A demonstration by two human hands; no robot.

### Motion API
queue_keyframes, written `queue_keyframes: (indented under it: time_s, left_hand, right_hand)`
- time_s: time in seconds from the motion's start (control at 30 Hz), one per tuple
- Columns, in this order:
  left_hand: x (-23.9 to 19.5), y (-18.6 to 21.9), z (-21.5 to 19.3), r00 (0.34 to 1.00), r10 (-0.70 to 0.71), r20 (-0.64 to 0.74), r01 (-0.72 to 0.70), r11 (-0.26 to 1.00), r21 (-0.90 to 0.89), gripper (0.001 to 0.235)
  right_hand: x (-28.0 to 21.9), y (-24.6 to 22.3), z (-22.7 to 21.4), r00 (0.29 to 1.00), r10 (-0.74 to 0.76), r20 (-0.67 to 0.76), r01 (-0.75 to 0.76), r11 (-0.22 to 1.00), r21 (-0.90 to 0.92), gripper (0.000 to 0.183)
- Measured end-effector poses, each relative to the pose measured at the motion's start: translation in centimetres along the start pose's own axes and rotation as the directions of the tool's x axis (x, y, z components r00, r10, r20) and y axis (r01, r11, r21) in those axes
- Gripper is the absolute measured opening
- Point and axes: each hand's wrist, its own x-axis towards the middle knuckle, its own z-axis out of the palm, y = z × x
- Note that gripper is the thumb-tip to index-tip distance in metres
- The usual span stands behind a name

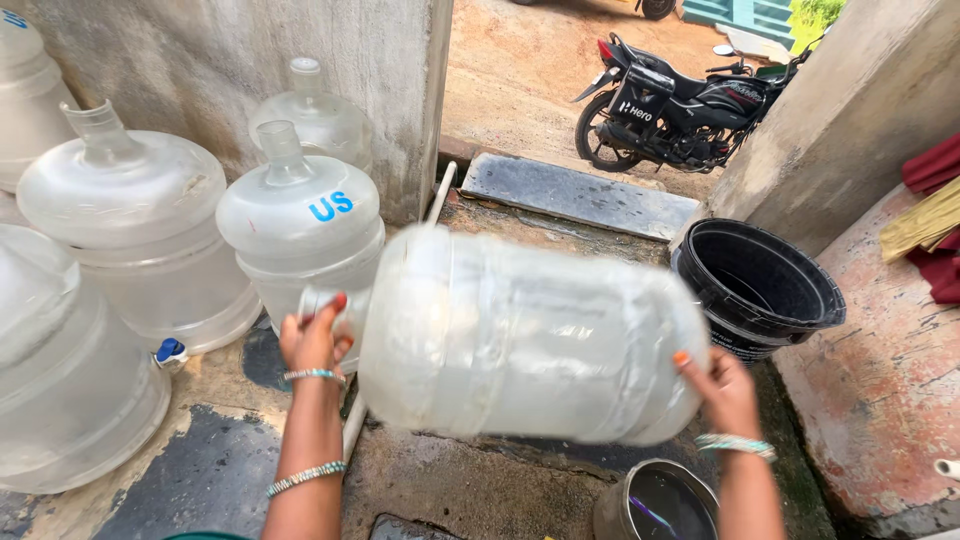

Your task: The person scrubs the exterior of a large plastic water dispenser with a yellow sponge. They rotate the dispenser to clean different sides and then lift it to inspect the surface.

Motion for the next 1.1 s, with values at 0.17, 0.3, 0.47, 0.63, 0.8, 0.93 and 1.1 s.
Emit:
queue_keyframes:
  time_s: [0.17,0.3,0.47,0.63,0.8,0.93,1.1]
  left_hand:
    - [-1.9,12.0,3.1,0.949,-0.124,0.291,0.111,0.992,0.060,0.059]
    - [-1.8,13.1,2.9,0.956,-0.078,0.283,-0.008,0.957,0.289,0.068]
    - [0.4,7.8,0.3,0.962,-0.184,0.202,0.019,0.782,0.623,0.073]
    - [2.2,0.8,-1.2,0.895,-0.395,0.208,-0.054,0.367,0.929,0.065]
    - [3.6,-1.5,-0.8,0.774,-0.619,0.133,0.234,0.474,0.849,0.050]
    - [5.2,-0.8,0.2,0.676,-0.601,0.427,0.224,0.719,0.657,0.053]
    - [6.9,-2.0,0.7,0.632,-0.584,0.510,0.144,0.735,0.663,0.058]
  right_hand:
    - [0.3,-14.7,-6.9,0.900,-0.423,0.104,0.396,0.894,0.209,0.056]
    - [-2.0,-18.9,-8.9,0.940,-0.285,0.185,0.240,0.942,0.232,0.063]
    - [-3.8,-10.8,-7.2,0.984,0.123,0.132,-0.123,0.992,-0.003,0.067]
    - [-3.3,-5.0,-7.2,0.910,0.390,0.141,-0.380,0.920,-0.093,0.073]
    - [-6.5,-11.2,-7.6,0.994,0.110,0.000,-0.104,0.945,-0.311,0.073]
    - [-11.5,-17.2,-8.1,0.846,-0.501,0.185,0.520,0.851,-0.075,0.089]
    - [-10.9,-17.9,-8.6,0.740,-0.644,0.193,0.648,0.760,0.050,0.098]
